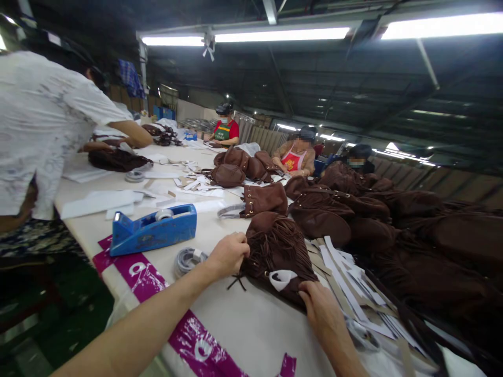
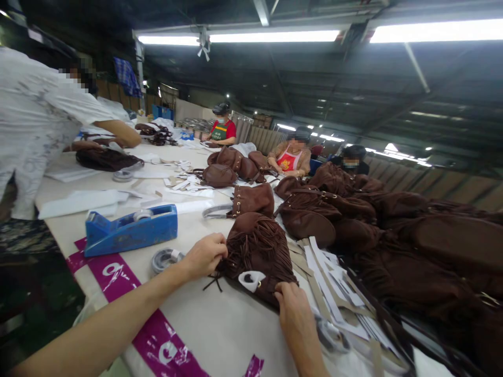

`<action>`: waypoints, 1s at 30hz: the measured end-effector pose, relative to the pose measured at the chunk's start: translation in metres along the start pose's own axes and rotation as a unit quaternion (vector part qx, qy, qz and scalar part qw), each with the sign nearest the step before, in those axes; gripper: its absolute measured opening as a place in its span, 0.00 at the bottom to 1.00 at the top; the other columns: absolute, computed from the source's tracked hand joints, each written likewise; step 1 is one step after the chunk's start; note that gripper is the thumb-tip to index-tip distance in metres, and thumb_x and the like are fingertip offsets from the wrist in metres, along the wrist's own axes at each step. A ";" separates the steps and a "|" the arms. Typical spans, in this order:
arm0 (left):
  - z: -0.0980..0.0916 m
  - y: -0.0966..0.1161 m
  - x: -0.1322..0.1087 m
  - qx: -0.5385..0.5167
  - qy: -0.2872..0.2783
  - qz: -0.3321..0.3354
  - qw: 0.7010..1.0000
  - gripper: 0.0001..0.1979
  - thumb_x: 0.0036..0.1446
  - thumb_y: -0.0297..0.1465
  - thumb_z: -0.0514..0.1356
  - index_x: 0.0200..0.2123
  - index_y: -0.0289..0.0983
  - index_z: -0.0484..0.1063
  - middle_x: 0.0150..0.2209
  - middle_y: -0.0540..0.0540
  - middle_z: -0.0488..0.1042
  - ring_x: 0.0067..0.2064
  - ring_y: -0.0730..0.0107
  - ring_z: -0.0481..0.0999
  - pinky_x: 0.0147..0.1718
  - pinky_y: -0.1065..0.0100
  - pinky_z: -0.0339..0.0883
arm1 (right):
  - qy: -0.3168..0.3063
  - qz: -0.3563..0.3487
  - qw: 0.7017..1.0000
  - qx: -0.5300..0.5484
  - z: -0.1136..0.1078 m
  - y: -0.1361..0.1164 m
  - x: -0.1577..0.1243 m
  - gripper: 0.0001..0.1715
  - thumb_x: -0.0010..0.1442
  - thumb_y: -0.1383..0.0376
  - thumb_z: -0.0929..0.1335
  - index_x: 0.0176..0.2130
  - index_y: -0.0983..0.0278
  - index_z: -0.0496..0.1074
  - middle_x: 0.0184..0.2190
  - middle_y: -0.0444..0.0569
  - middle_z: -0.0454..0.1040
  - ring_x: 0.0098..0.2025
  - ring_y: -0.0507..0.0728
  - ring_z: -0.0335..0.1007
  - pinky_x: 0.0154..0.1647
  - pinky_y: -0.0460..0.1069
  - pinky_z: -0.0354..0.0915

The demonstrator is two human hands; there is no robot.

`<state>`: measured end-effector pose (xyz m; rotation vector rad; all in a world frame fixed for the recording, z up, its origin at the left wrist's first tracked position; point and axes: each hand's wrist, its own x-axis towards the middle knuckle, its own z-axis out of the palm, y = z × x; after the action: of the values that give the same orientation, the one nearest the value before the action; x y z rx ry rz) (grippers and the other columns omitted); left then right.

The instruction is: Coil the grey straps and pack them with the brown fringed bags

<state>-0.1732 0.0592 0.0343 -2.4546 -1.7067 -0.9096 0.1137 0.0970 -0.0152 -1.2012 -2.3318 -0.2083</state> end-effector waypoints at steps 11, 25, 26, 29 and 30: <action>0.019 0.004 0.005 0.042 -0.076 -0.003 0.996 0.09 0.54 0.21 0.57 0.33 0.37 0.75 0.40 0.43 0.71 0.44 0.61 0.68 0.45 0.63 0.64 | -0.032 0.038 0.990 0.131 -0.009 0.012 0.002 0.09 0.60 0.63 0.61 0.35 0.60 0.70 0.34 0.50 0.76 0.37 0.60 0.73 0.39 0.54 0.67; 0.011 -0.016 0.010 -0.079 -0.067 0.006 0.995 0.06 0.57 0.21 0.58 0.29 0.36 0.66 0.37 0.46 0.68 0.43 0.66 0.67 0.46 0.67 0.62 | 0.022 0.095 0.982 0.163 -0.026 0.008 0.000 0.07 0.57 0.62 0.61 0.32 0.60 0.68 0.29 0.47 0.73 0.34 0.59 0.69 0.39 0.55 0.64; 0.010 -0.018 0.010 -0.094 -0.065 0.002 0.993 0.07 0.57 0.21 0.57 0.28 0.36 0.66 0.36 0.46 0.68 0.43 0.67 0.67 0.46 0.67 0.62 | 0.023 0.096 0.982 0.159 -0.027 0.008 0.000 0.07 0.56 0.63 0.61 0.31 0.60 0.67 0.28 0.47 0.72 0.33 0.59 0.69 0.40 0.55 0.64; 0.009 -0.022 0.011 -0.120 -0.064 -0.006 0.991 0.07 0.56 0.21 0.56 0.27 0.36 0.65 0.35 0.47 0.67 0.41 0.67 0.67 0.45 0.67 0.63 | 0.029 0.095 0.985 0.141 -0.027 0.008 0.001 0.07 0.57 0.64 0.60 0.30 0.59 0.66 0.26 0.44 0.70 0.31 0.57 0.68 0.40 0.55 0.63; 0.010 -0.023 0.011 -0.120 -0.064 -0.005 0.991 0.07 0.56 0.21 0.56 0.27 0.36 0.65 0.35 0.47 0.67 0.41 0.67 0.67 0.45 0.67 0.63 | 0.030 0.091 0.987 0.132 -0.026 0.008 0.001 0.07 0.57 0.65 0.60 0.30 0.59 0.65 0.26 0.44 0.70 0.31 0.57 0.68 0.40 0.55 0.63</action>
<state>-0.1864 0.0810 0.0240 -2.7140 -1.7428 -1.0358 0.1286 0.0933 0.0070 -1.2457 -2.1039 0.1233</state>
